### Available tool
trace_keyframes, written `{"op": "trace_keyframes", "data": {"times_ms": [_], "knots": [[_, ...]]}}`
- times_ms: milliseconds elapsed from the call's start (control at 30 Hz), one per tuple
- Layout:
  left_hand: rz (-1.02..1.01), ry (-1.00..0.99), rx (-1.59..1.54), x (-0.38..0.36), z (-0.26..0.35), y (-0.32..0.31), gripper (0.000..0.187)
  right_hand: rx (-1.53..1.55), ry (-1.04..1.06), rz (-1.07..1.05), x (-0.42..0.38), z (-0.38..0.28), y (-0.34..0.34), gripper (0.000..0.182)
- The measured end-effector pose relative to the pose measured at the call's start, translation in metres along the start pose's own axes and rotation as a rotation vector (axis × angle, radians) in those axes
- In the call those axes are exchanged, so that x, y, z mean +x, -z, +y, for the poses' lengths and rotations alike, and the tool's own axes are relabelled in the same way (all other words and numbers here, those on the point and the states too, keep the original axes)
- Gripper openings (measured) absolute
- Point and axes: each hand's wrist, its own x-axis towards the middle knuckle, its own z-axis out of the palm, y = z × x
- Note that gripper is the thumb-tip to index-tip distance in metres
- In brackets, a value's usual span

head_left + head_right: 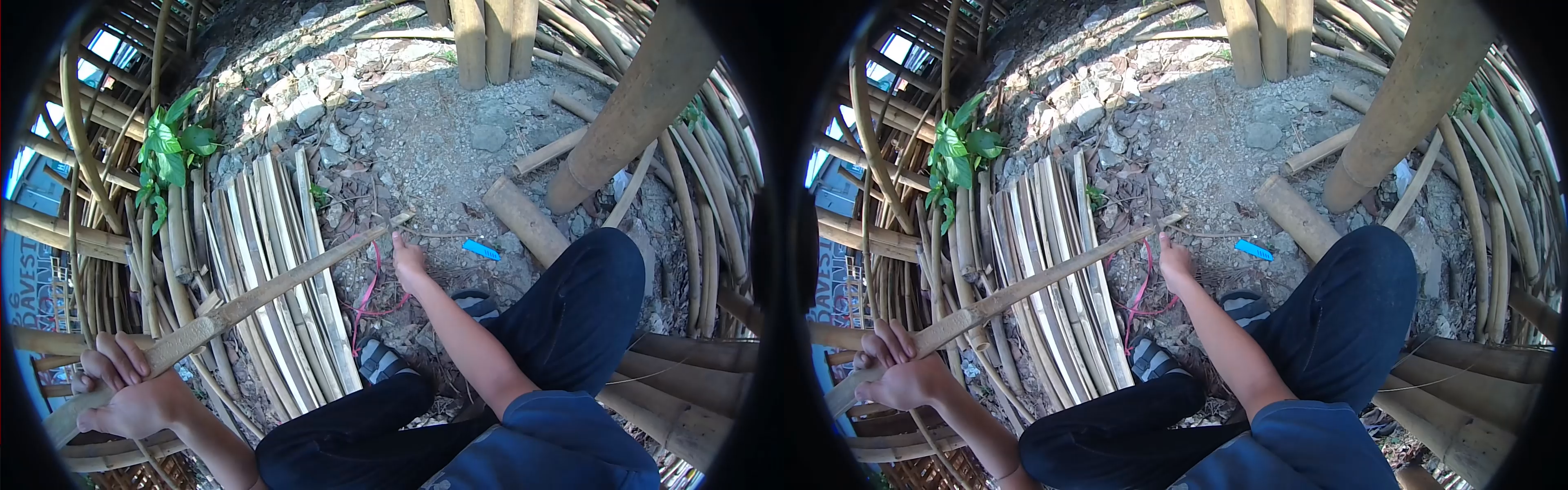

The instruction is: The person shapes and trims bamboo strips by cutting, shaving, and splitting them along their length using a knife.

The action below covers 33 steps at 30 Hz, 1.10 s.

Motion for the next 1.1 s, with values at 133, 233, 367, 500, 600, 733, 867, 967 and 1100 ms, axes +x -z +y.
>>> {"op": "trace_keyframes", "data": {"times_ms": [133, 233, 367, 500, 600, 733, 867, 967, 1100], "knots": [[0.024, -0.006, 0.003, 0.002, -0.002, -0.004, 0.066, 0.068, 0.016, -0.091, -0.035, -0.017, 0.000, 0.062], [0.066, 0.003, 0.036, 0.003, -0.004, -0.003, 0.066, 0.051, 0.141, -0.154, -0.072, -0.029, -0.009, 0.062], [0.163, -0.008, 0.141, 0.003, -0.004, -0.008, 0.066, 0.111, 0.309, -0.139, -0.113, -0.047, -0.005, 0.058], [0.214, 0.006, 0.130, 0.002, -0.003, -0.006, 0.069, 0.021, 0.415, 0.130, -0.096, -0.035, 0.013, 0.039], [0.134, -0.020, 0.061, -0.001, -0.003, -0.008, 0.063, -0.172, 0.432, 0.312, -0.078, -0.022, 0.025, 0.027], [0.011, 0.002, 0.075, -0.001, 0.000, -0.006, 0.057, -0.175, 0.533, 0.189, -0.084, -0.024, 0.029, 0.027], [-0.050, -0.044, 0.022, -0.003, -0.001, -0.009, 0.053, 0.249, 0.291, -0.091, -0.080, -0.024, 0.006, 0.038], [-0.083, -0.044, -0.003, -0.003, -0.001, -0.010, 0.054, 0.173, 0.189, -0.129, -0.090, -0.036, 0.006, 0.043], [-0.084, -0.050, -0.018, -0.004, -0.002, -0.012, 0.056, 0.403, -0.061, -0.296, -0.110, -0.049, 0.005, 0.046]]}}
